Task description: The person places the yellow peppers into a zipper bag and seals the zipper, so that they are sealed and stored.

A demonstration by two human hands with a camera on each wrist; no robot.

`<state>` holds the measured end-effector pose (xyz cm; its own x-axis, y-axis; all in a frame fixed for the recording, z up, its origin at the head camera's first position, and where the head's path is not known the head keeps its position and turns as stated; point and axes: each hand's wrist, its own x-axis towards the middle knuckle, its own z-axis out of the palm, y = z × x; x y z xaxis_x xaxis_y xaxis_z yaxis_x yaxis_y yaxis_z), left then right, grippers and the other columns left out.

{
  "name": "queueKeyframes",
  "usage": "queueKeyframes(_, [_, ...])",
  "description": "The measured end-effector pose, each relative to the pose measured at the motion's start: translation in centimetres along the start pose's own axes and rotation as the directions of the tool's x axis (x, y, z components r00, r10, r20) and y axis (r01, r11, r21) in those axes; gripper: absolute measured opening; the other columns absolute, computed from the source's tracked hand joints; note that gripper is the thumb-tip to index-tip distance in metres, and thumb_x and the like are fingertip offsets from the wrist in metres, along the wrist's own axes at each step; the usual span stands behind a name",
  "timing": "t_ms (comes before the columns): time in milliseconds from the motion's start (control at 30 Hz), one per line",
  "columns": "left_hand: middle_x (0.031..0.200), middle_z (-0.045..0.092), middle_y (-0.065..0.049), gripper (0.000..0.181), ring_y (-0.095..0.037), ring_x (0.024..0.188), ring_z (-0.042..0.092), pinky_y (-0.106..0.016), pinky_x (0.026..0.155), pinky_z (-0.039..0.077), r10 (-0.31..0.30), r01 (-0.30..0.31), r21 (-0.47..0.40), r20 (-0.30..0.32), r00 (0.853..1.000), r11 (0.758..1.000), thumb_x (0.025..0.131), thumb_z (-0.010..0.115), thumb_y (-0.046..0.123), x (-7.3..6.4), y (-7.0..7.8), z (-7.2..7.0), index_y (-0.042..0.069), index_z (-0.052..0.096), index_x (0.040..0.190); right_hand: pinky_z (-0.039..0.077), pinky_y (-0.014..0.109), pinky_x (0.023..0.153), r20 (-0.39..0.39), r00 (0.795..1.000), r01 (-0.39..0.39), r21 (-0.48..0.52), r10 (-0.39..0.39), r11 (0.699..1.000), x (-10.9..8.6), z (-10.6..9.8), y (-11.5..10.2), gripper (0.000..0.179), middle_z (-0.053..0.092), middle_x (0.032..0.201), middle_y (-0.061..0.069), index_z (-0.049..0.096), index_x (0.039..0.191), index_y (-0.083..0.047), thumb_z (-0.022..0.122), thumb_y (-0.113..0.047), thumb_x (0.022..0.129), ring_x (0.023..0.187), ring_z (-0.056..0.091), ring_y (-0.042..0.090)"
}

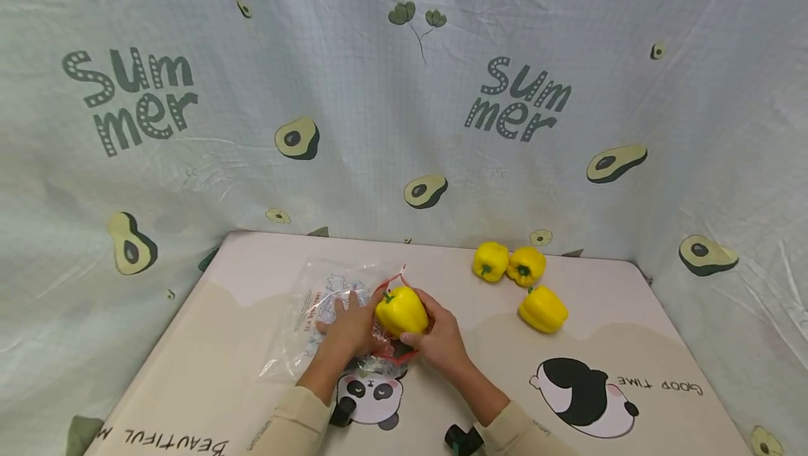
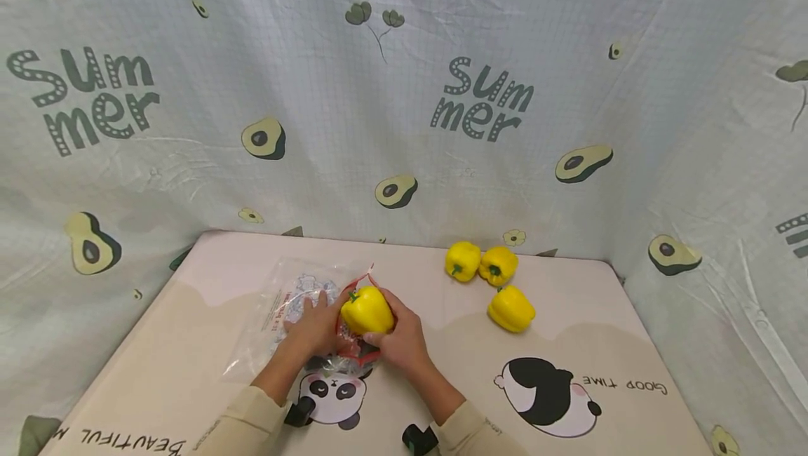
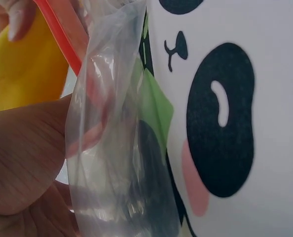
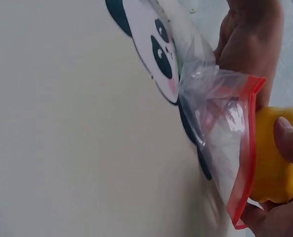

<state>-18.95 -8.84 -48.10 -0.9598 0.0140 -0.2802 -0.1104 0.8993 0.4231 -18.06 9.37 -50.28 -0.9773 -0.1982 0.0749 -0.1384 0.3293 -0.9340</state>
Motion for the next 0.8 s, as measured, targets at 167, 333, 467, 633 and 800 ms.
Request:
queueKeyframes(167, [0.168, 0.023, -0.033, 0.106, -0.065, 0.153, 0.016, -0.096, 0.103, 0.017, -0.001, 0.001, 0.006, 0.004, 1.000, 1.000, 0.076, 0.092, 0.037, 0.1, -0.1, 0.2, 0.031, 0.032, 0.163, 0.041, 0.057, 0.121, -0.006, 1.000, 0.000, -0.042, 0.000, 0.999, 0.2, 0.0, 0.5, 0.078, 0.059, 0.153, 0.013, 0.050, 0.154, -0.011, 0.082, 0.002, 0.084, 0.138, 0.056, 0.039])
queueKeyframes(333, [0.167, 0.026, -0.033, 0.107, -0.065, 0.153, 0.018, -0.096, 0.101, 0.017, 0.010, -0.010, 0.010, -0.008, 1.000, 1.000, 0.077, 0.092, 0.036, 0.0, -0.1, 0.1, 0.031, 0.029, 0.164, 0.042, 0.059, 0.120, -0.015, 1.000, 0.004, -0.116, -0.006, 0.993, 0.4, 0.2, 0.6, 0.079, 0.059, 0.153, 0.014, 0.048, 0.155, -0.011, 0.083, -0.001, 0.084, 0.138, 0.057, 0.039])
queueKeyframes(467, [0.166, 0.028, -0.034, 0.110, -0.065, 0.152, 0.020, -0.096, 0.101, 0.018, 0.012, -0.012, 0.004, -0.021, 1.000, 1.000, 0.077, 0.093, 0.036, -0.1, -0.2, 0.0, 0.032, 0.027, 0.164, 0.045, 0.060, 0.117, -0.009, 1.000, 0.024, -0.203, -0.026, 0.979, 0.6, 0.5, 0.5, 0.078, 0.062, 0.148, 0.016, 0.046, 0.153, -0.009, 0.084, -0.005, 0.084, 0.131, 0.061, 0.038])
queueKeyframes(633, [0.166, 0.030, -0.032, 0.112, -0.064, 0.151, 0.023, -0.097, 0.100, 0.017, 0.022, -0.023, -0.025, -0.030, 0.999, 0.999, 0.075, 0.094, 0.034, -0.1, -0.6, -0.1, 0.031, 0.026, 0.165, 0.049, 0.058, 0.114, 0.013, 1.000, 0.017, -0.254, -0.014, 0.967, 0.7, 0.7, 0.4, 0.074, 0.066, 0.140, 0.016, 0.044, 0.145, -0.011, 0.085, -0.008, 0.084, 0.121, 0.064, 0.033])
queueKeyframes(800, [0.166, 0.033, -0.029, 0.110, -0.062, 0.151, 0.025, -0.096, 0.102, 0.016, 0.033, -0.035, -0.062, -0.033, 0.999, 0.997, 0.075, 0.094, 0.028, -0.2, -1.1, -0.2, 0.031, 0.029, 0.164, 0.051, 0.058, 0.112, 0.021, 1.000, -0.011, -0.300, 0.018, 0.954, 0.7, 0.9, 0.0, 0.076, 0.066, 0.138, 0.014, 0.045, 0.150, -0.011, 0.085, -0.014, 0.086, 0.117, 0.064, 0.031])
